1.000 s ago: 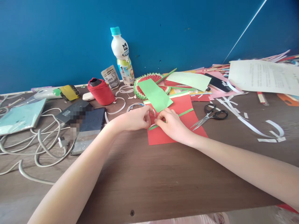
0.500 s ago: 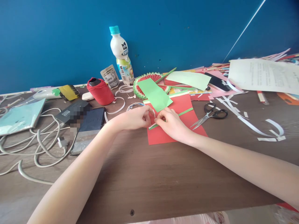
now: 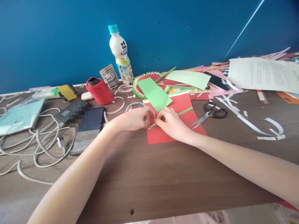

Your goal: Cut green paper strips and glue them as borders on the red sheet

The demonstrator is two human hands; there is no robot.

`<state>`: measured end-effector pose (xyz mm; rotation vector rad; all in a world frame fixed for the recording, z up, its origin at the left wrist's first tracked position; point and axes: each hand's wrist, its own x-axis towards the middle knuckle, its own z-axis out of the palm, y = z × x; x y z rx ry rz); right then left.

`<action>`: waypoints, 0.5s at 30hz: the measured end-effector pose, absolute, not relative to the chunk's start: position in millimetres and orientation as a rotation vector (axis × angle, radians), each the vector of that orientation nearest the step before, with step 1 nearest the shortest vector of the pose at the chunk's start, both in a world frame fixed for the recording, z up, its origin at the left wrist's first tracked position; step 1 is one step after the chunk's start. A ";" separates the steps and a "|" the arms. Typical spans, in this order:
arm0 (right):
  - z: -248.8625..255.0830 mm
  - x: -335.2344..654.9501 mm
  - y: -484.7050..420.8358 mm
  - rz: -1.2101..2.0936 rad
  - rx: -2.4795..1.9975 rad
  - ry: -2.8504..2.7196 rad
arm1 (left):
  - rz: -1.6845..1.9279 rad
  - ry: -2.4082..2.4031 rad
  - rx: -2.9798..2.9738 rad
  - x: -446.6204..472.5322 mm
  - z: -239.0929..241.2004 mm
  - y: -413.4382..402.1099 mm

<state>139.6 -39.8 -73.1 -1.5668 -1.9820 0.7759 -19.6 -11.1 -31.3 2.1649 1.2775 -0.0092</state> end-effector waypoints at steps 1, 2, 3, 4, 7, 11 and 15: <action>-72.9 139.7 -39.9 0.775 -1.566 -1.985 | -0.007 1.277 2.164 -19.7 -31.3 -11.1; -72.6 139.8 -39.9 0.773 -1.567 -1.990 | -0.005 1.279 2.160 -19.8 -31.3 -11.2; -72.4 139.9 -40.0 0.772 -1.568 -1.995 | -0.003 1.283 2.155 -19.8 -31.1 -11.2; -72.3 139.9 -40.0 0.770 -1.568 -2.000 | -0.001 1.287 2.150 -19.8 -30.7 -11.3; -72.3 140.2 -40.1 0.768 -1.566 -2.010 | -0.012 1.299 2.151 -19.0 -29.4 -11.9; -73.0 140.3 -39.8 0.775 -1.565 -2.008 | -0.029 1.315 2.180 -17.0 -28.5 -13.0; -73.0 140.2 -39.2 0.773 -1.565 -2.012 | -0.011 1.309 2.215 -15.8 -28.9 -13.8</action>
